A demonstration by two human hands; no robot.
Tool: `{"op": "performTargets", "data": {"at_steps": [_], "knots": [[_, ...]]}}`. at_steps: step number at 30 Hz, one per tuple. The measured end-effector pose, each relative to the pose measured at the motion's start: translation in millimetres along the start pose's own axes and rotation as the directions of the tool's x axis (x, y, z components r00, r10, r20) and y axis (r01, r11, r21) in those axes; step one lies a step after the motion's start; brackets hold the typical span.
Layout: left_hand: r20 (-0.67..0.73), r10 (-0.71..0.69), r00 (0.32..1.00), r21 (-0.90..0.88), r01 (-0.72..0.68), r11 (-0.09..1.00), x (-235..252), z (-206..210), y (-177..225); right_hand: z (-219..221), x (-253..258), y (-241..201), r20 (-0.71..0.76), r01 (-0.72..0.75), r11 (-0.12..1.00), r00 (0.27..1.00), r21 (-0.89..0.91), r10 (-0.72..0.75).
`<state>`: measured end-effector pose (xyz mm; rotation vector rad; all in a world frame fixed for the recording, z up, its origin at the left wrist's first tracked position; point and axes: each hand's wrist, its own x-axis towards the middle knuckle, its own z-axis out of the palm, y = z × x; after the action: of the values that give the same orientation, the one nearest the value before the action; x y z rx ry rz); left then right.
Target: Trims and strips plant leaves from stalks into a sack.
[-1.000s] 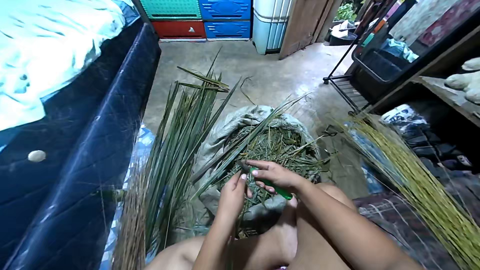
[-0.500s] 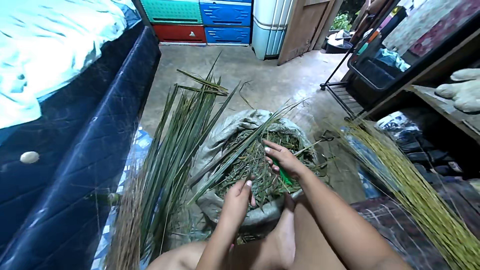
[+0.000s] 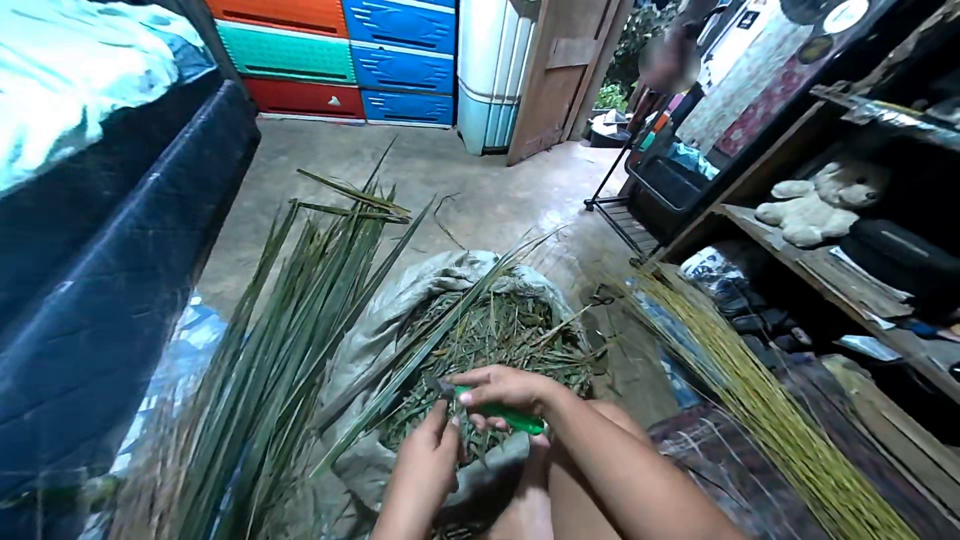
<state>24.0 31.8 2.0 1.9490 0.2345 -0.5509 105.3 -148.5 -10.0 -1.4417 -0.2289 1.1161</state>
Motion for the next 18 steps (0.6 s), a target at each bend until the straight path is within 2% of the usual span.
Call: {"op": "performTargets", "data": {"at_steps": [4, 10, 18], "knots": [[0.037, -0.01, 0.999, 0.058, 0.008, 0.998, 1, 0, 0, -7, 1, 1, -0.009, -0.009, 1.0, 1.0, 0.013, 0.009], [0.082, -0.027, 0.996, 0.13, 0.016, 0.991, 3, 2, -4, -16, 4, 0, -0.15, 0.0, 0.999, 0.989, 0.039, 0.006], [0.12, -0.03, 0.992, 0.179, 0.008, 0.984, 3, 2, -5, -23, 4, -1, -0.204, 0.033, 0.996, 0.979, 0.08, -0.017]]}}
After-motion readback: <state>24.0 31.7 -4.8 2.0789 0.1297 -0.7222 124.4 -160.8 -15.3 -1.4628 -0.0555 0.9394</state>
